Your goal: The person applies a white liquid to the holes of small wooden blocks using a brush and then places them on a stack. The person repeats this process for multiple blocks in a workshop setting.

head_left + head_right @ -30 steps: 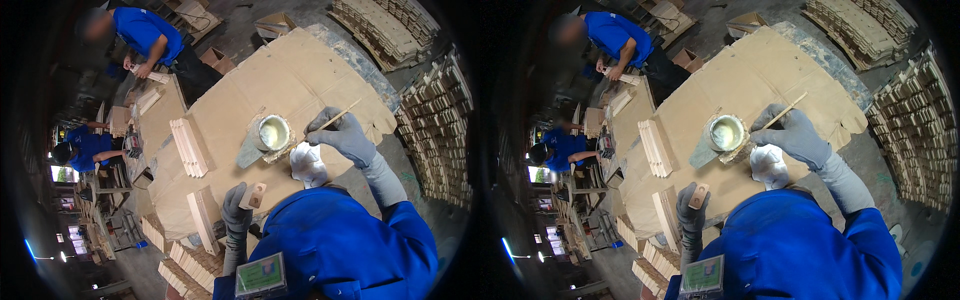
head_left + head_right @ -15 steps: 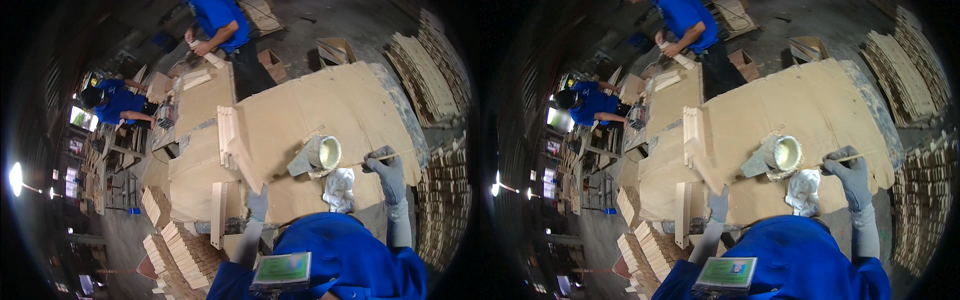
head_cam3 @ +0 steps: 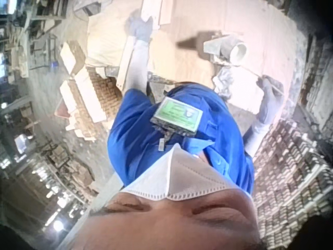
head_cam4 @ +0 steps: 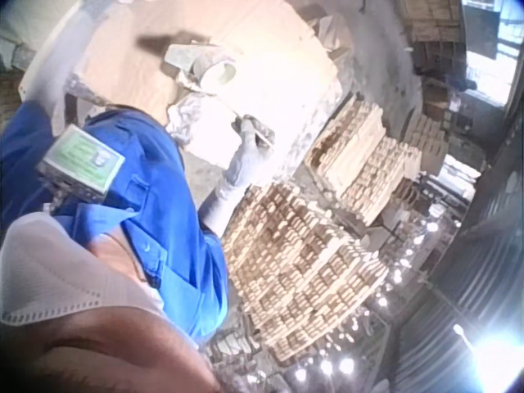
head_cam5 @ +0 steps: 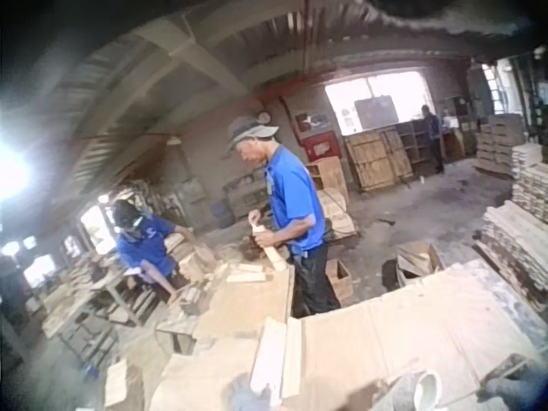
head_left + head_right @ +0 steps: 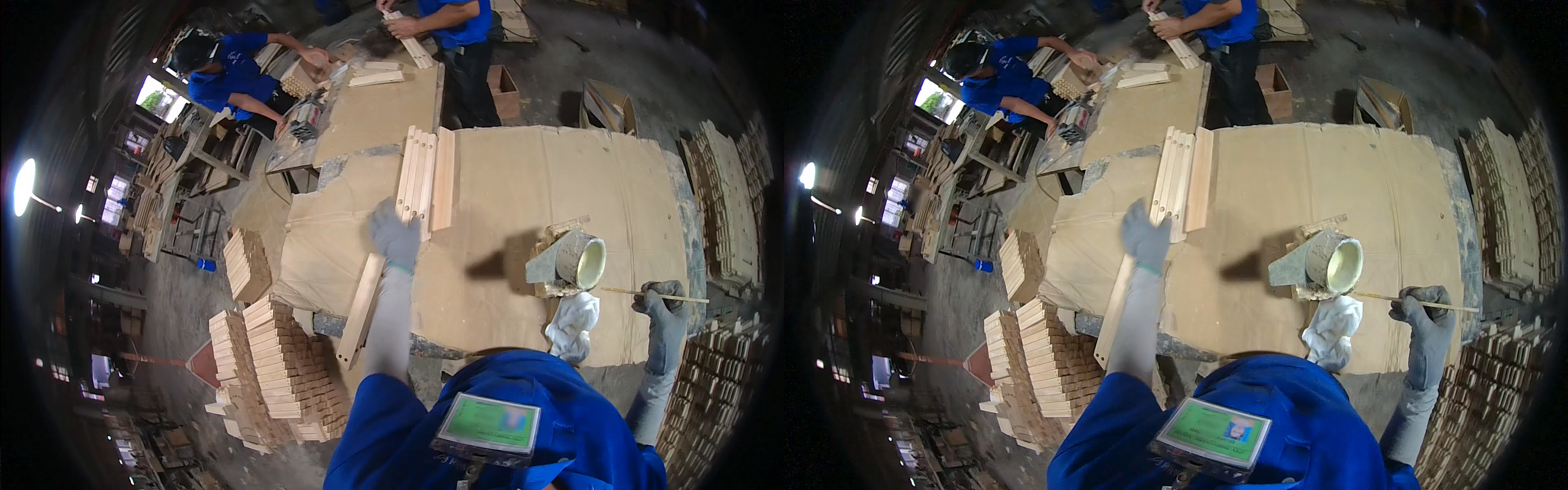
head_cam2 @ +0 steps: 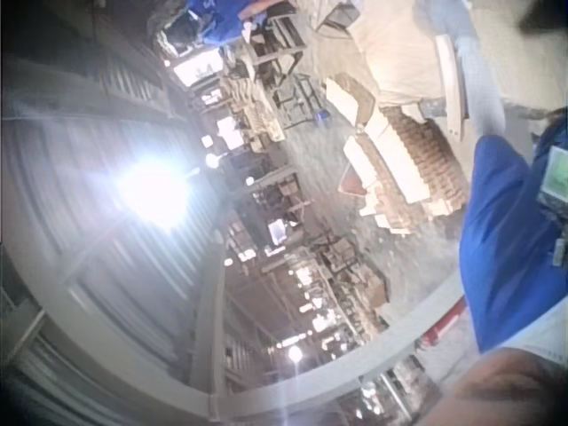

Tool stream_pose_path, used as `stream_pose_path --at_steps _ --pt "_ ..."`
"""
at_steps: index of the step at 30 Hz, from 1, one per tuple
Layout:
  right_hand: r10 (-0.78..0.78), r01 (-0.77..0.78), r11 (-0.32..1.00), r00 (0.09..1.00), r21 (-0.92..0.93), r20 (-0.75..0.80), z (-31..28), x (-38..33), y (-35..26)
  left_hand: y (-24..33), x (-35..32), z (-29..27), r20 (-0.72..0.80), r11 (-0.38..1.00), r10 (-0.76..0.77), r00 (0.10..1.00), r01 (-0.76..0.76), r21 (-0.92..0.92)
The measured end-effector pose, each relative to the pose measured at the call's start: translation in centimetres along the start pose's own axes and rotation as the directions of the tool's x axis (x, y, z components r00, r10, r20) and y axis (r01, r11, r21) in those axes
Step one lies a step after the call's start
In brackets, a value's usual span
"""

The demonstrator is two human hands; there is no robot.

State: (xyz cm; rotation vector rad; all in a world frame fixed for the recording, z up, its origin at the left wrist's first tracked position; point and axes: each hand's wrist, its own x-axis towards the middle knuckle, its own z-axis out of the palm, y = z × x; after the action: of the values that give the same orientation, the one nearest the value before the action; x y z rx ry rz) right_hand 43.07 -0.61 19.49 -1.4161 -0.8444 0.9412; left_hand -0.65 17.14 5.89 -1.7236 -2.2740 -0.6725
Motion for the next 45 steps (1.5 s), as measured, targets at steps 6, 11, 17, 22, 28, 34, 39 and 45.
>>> stream_pose_path --at_steps 6,11,17,22,28,34,39,45 --pt "0.039 -0.039 0.999 0.999 0.015 -0.032 -0.4 0.6 0.4 -9.6 -7.6 -5.9 0.516 0.925 -0.377 0.769 0.345 0.161" --pt "0.055 -0.055 0.996 0.998 0.07 0.006 1.0 1.3 -1.3 -11.6 -8.4 -6.3 0.509 0.977 -0.131 0.851 0.198 -0.079" --pt "0.066 -0.086 0.982 0.99 0.169 0.123 0.8 2.6 -0.8 -1.1 -9.8 -10.4 0.582 0.961 0.149 0.799 0.022 -0.277" --pt "0.113 -0.14 0.969 0.984 0.203 0.137 0.3 2.3 -0.8 6.5 -11.7 -7.6 0.716 0.973 0.215 0.664 -0.081 -0.216" --pt "0.149 -0.157 0.972 0.987 0.174 0.055 -1.3 2.1 0.7 6.2 -9.2 -10.1 0.658 0.981 0.189 0.729 -0.107 -0.163" --pt "0.016 -0.011 0.998 0.995 -0.055 0.1 2.0 2.3 4.5 13.6 -6.9 -16.0 0.792 0.68 0.35 0.5 0.446 -0.582" --pt "-0.567 0.626 0.664 0.778 -0.408 0.27 3.0 2.9 6.1 16.0 -7.6 -12.9 0.835 0.669 0.433 0.339 0.501 -0.55" --pt "0.049 -0.043 0.998 0.989 -0.041 0.142 2.0 1.4 4.0 16.8 -10.0 -12.3 0.342 0.59 0.743 0.575 -0.321 -0.741"
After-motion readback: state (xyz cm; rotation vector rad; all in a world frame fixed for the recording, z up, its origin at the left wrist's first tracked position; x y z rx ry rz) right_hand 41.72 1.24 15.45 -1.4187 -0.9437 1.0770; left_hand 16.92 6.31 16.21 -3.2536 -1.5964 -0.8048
